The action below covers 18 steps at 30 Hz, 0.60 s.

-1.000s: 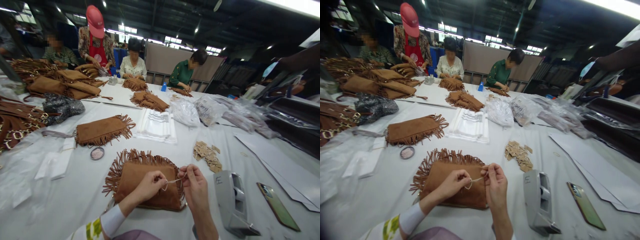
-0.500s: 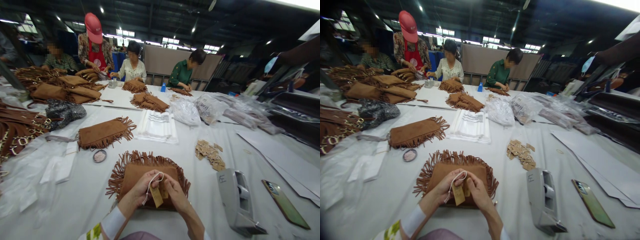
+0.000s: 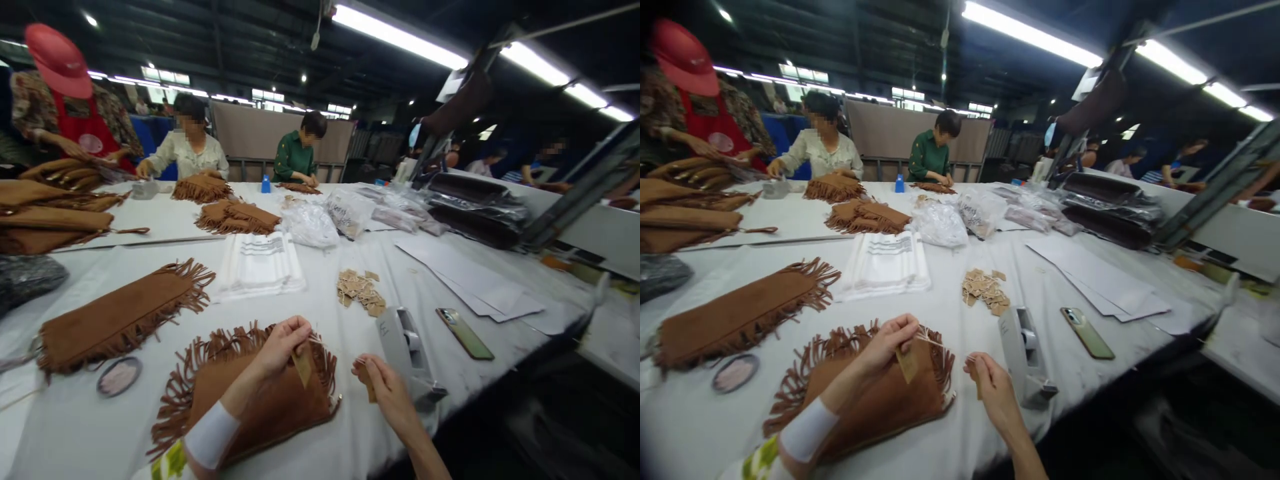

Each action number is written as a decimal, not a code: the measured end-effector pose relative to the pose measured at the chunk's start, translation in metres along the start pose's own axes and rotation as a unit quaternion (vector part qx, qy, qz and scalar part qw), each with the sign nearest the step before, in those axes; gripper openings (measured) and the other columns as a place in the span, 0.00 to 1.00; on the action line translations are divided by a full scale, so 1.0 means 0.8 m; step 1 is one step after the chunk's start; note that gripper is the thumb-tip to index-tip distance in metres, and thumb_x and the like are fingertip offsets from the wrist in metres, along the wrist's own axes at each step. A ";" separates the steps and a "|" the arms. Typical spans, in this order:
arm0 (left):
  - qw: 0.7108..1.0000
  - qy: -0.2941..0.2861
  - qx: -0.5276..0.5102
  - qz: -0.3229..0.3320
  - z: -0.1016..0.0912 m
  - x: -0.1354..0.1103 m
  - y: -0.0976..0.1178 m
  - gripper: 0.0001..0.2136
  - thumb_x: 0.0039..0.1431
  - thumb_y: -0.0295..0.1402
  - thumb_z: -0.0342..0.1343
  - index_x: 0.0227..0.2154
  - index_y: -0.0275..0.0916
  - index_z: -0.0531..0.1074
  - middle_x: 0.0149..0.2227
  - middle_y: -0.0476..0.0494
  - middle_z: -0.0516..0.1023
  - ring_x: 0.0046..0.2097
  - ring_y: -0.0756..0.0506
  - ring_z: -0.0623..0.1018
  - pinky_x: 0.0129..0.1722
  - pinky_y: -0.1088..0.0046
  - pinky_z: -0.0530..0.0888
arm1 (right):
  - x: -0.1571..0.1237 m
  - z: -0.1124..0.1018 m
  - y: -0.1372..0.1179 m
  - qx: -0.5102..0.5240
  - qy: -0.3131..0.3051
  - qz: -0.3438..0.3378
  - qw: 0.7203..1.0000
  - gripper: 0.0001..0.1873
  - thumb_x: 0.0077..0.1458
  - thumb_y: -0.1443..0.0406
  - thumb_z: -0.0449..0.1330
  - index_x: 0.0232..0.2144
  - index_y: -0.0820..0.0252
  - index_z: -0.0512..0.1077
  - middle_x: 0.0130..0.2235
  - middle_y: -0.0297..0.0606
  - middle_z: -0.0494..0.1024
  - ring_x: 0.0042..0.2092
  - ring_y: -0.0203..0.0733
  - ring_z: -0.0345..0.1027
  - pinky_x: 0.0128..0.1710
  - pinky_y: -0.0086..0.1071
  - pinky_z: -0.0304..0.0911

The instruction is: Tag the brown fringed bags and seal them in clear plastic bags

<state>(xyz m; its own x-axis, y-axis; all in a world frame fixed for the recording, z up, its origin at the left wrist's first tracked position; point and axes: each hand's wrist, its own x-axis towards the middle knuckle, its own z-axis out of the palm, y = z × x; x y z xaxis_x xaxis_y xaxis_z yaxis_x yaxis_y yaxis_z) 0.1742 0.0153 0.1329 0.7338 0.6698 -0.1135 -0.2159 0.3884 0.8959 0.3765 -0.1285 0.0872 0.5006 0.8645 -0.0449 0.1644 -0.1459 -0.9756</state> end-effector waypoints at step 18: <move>0.989 0.105 0.098 0.044 0.044 0.087 -0.030 0.22 0.49 0.56 0.52 0.25 0.40 0.63 0.12 0.62 0.56 0.12 0.56 0.53 0.14 0.80 0.50 | -0.031 -0.056 0.013 0.129 0.204 0.052 0.969 0.23 0.39 0.48 0.69 0.30 0.60 0.77 0.31 0.40 0.80 0.32 0.42 0.73 0.33 0.33 0.68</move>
<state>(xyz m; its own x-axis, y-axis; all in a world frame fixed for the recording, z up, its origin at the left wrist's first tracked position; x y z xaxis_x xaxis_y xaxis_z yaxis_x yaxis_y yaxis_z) 0.2529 0.0304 0.1186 0.5635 0.8201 -0.0991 -0.1285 0.2055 0.9702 0.4040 -0.1735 0.0879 0.8058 0.5821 -0.1090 -0.0967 -0.0522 -0.9939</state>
